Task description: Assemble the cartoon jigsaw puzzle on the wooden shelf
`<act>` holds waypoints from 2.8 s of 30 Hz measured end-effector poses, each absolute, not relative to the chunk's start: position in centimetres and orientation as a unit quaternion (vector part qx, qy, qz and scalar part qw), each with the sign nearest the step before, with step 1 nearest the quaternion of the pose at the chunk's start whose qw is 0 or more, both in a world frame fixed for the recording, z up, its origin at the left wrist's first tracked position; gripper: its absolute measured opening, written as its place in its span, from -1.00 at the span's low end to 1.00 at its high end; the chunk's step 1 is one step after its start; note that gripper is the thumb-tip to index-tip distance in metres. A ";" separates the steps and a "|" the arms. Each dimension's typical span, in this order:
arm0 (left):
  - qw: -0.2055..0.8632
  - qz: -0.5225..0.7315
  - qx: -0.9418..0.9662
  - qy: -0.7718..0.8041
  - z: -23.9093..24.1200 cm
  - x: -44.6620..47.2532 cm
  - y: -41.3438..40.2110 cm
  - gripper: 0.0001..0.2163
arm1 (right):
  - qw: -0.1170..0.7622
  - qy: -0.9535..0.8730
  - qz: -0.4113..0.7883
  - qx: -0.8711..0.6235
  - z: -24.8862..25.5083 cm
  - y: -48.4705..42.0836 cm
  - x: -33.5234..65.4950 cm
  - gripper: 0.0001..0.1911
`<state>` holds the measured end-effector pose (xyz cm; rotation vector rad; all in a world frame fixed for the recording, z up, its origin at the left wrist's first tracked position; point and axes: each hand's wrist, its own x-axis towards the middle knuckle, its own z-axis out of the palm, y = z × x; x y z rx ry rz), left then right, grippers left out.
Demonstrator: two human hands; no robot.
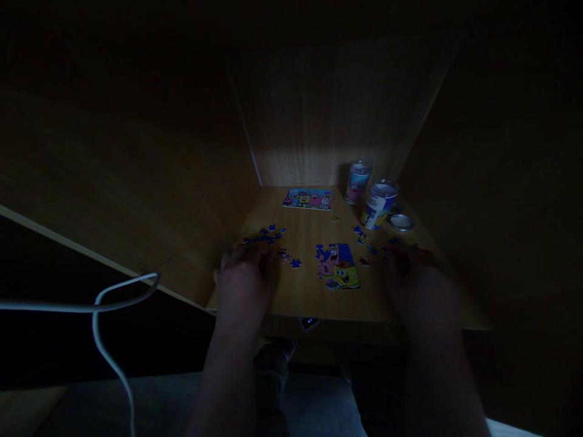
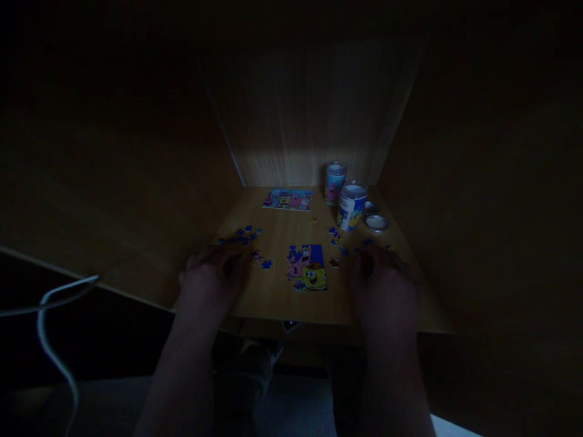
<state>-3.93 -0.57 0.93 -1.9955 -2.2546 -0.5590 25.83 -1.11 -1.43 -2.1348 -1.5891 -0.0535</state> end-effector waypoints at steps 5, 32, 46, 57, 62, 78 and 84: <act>0.033 -0.170 -0.629 -0.758 1.2 -3.9 -0.6 -0.73 | 0.241 -0.576 -0.013 -0.781 -1.3 -1.2 25.7 -0.60; -0.149 -0.199 -0.758 -0.603 2.3 -2.6 -2.1 -0.89 | 0.256 -0.575 0.005 -0.777 -1.5 -1.0 25.9 -0.60; -0.172 -0.242 -0.788 -0.539 1.9 -1.7 -2.3 -0.96 | 0.276 -0.579 -0.003 -0.768 -1.8 -0.9 26.0 -0.58; -0.202 -0.231 -0.798 -0.519 1.4 -0.8 -2.3 -0.90 | 0.252 -0.576 -0.002 -0.777 -1.3 -1.1 25.7 -0.61; -0.204 -0.249 -0.804 -0.500 1.0 -0.4 -2.2 -0.90 | 0.281 -0.584 -0.007 -0.762 -1.3 -1.1 25.7 -0.64; -0.180 -0.273 -0.812 -0.484 0.6 0.9 -2.0 -0.85 | 0.307 -0.587 -0.009 -0.749 -1.5 -1.1 25.8 -0.67; -0.176 -0.275 -0.813 -0.483 0.9 0.9 -2.2 -0.87 | 0.303 -0.594 -0.014 -0.745 -1.5 -1.1 25.8 -0.68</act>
